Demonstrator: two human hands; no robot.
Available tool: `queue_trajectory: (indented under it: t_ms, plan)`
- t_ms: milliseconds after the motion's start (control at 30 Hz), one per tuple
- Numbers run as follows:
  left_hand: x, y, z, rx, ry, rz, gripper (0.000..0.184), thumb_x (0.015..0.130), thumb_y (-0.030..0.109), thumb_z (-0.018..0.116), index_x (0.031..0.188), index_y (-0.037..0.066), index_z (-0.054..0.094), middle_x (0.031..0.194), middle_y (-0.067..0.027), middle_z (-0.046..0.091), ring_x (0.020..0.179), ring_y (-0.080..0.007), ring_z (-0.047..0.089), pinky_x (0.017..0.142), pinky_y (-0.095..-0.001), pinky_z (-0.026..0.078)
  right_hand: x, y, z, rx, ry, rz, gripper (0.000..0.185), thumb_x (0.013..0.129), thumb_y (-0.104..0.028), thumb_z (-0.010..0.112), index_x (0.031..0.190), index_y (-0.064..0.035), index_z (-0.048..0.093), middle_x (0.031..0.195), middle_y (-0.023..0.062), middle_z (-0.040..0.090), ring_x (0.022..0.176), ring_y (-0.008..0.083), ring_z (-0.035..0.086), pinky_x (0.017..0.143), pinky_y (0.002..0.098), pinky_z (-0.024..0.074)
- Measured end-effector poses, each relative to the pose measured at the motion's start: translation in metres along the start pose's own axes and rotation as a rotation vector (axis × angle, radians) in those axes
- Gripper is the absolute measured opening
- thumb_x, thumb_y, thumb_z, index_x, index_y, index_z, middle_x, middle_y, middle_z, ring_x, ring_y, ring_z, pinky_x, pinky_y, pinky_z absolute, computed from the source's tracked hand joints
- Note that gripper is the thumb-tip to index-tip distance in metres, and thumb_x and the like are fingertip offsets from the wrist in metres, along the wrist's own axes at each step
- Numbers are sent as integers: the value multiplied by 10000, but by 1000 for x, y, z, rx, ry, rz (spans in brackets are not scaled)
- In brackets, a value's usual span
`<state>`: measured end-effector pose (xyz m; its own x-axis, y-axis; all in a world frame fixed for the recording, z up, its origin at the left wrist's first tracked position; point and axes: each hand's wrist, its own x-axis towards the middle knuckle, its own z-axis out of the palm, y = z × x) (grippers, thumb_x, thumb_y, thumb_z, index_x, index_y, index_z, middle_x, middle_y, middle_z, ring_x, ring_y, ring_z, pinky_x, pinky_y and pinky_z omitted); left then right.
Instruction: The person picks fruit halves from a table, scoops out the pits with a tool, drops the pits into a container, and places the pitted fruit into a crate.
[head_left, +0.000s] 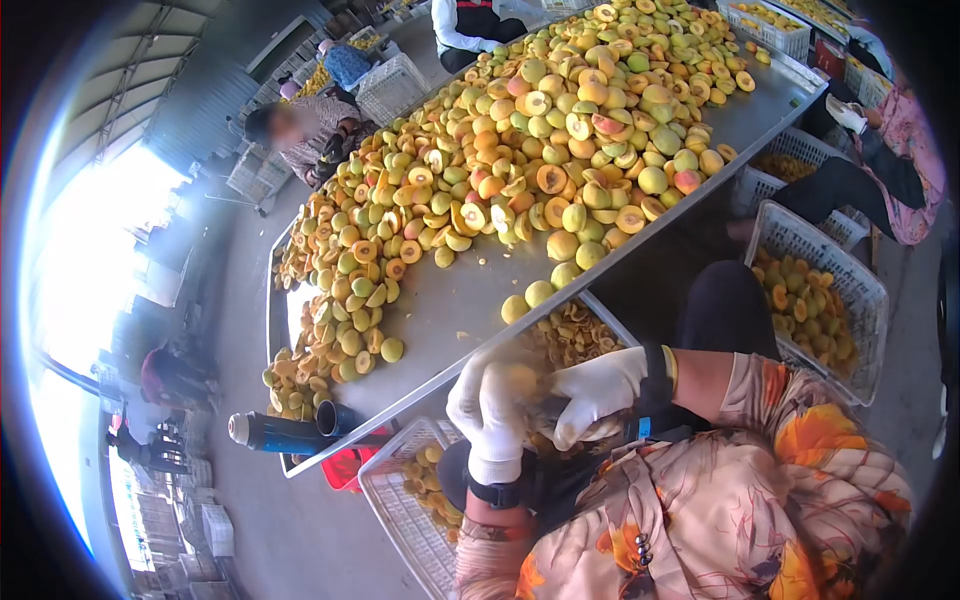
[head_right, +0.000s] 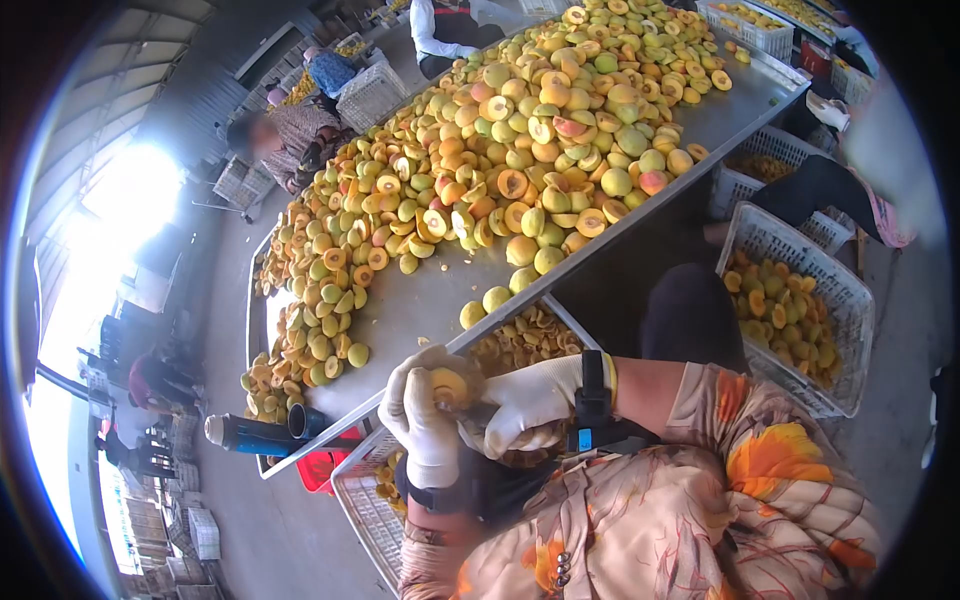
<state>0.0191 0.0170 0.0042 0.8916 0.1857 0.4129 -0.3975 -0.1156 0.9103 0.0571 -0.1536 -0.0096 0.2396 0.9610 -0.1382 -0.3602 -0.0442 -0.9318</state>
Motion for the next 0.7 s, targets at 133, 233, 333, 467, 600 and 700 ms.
queue_trajectory:
  t_ms: [133,233,333,467,600,700]
  plan:
    - [2,-3,-10,-33,-87,-21,396,1038,313,560,1128,-57,665,885,-161,713,750,-200,658,713,-313,529,0,-4,-2,345,-218,131,134,845,-127,634,818,-63,520,515,-32,383,367,59,317,326,240,223]
    - [-4,-21,-10,-421,55,-247,472,1038,411,568,1143,-43,642,892,-173,700,734,-229,656,694,-335,537,3,-3,-1,515,-327,105,155,850,-125,641,800,-67,506,516,-35,376,368,59,310,329,242,225]
    - [1,-13,-29,-385,291,-381,489,1084,406,472,1181,-46,630,970,-127,704,823,-214,666,752,-307,558,5,2,-4,369,-332,87,162,876,-170,660,845,-46,561,529,-24,398,378,65,330,341,243,236]
    - [-22,-39,-147,695,203,-197,295,965,159,656,1182,-42,645,981,-150,702,854,-241,680,738,-310,560,10,54,-37,-703,60,121,240,855,-210,640,1001,-20,649,760,131,632,679,264,618,598,388,475]
    - [-1,-46,-163,1275,68,-131,362,889,108,706,1214,-35,639,1105,-176,668,950,-275,664,816,-369,536,0,70,-55,-1039,280,421,361,841,-208,603,1141,-15,658,1054,229,722,980,396,706,860,505,540]
    - [71,-71,-84,916,-141,-267,422,865,171,736,1240,-1,646,1132,-165,644,950,-292,651,853,-403,526,3,75,-63,-1036,239,409,315,875,-191,578,1125,-12,648,1041,207,731,974,396,712,834,500,549]
